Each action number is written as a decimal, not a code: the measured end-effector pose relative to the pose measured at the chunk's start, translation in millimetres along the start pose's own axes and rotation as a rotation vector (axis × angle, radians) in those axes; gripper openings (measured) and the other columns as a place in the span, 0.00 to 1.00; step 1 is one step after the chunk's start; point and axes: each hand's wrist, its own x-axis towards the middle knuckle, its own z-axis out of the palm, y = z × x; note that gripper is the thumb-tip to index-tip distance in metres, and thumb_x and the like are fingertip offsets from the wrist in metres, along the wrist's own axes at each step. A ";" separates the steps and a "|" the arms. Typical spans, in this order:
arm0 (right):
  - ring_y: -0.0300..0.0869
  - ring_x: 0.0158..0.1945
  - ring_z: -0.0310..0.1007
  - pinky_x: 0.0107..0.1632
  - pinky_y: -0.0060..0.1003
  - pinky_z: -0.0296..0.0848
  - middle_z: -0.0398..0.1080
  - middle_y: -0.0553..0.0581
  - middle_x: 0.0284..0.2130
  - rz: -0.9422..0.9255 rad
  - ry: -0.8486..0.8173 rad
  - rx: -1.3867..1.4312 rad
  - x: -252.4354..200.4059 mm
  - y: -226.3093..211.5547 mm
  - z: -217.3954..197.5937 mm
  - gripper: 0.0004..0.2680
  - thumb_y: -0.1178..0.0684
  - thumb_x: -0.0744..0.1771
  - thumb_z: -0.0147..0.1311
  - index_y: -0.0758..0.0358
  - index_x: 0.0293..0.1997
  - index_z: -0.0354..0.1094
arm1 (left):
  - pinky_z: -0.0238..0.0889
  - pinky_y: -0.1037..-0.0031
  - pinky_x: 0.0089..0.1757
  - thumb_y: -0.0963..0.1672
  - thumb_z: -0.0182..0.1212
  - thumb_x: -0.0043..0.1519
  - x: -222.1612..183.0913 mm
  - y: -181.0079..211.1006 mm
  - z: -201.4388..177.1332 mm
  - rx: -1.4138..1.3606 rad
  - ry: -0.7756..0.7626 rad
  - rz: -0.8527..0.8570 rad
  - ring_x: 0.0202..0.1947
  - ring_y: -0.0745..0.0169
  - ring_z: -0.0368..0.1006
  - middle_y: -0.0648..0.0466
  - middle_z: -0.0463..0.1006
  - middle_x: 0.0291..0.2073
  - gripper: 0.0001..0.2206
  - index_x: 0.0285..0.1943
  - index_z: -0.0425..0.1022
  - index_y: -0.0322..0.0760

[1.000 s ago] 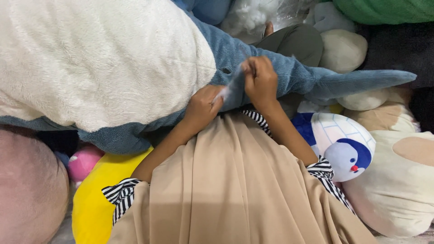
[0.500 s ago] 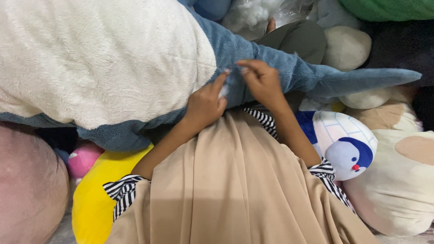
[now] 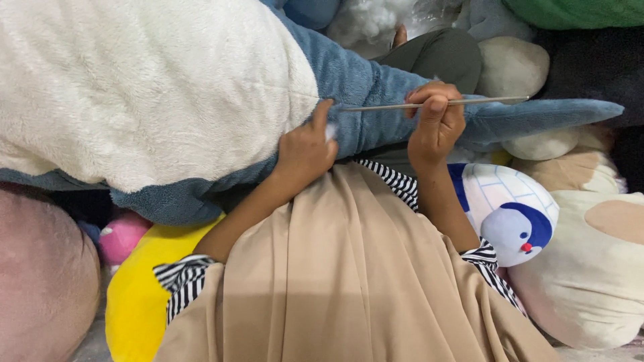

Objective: The person uses a needle and thread to sew a seam on a blue and white shark plush toy, pulling the thread through the fabric to close an opening.

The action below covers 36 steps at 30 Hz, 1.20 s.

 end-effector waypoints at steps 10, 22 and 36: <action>0.43 0.22 0.69 0.30 0.37 0.68 0.67 0.56 0.20 0.251 -0.182 0.028 -22.2 54.7 39.8 0.17 0.47 0.75 0.40 0.65 0.33 0.69 | 0.69 0.62 0.23 0.46 0.61 0.50 -16.0 -19.2 19.3 -0.049 0.228 0.038 0.15 0.49 0.74 0.53 0.74 0.16 0.31 0.67 0.66 0.45; 0.53 0.26 0.76 0.34 0.43 0.74 0.75 0.59 0.24 0.191 -0.437 -0.220 -33.6 43.2 46.2 0.11 0.53 0.74 0.45 0.64 0.38 0.72 | 0.69 0.58 0.23 0.47 0.63 0.49 -12.1 -19.8 18.4 0.048 0.196 0.092 0.18 0.48 0.77 0.50 0.79 0.21 0.35 0.71 0.64 0.45; 0.50 0.31 0.69 0.36 0.42 0.69 0.69 0.55 0.29 -0.211 -0.419 -0.492 -50.7 34.4 69.3 0.01 0.57 0.70 0.54 0.59 0.41 0.70 | 0.71 0.63 0.26 0.47 0.61 0.49 -15.1 -21.0 18.3 -0.001 0.312 0.091 0.18 0.47 0.76 0.49 0.78 0.20 0.34 0.71 0.68 0.43</action>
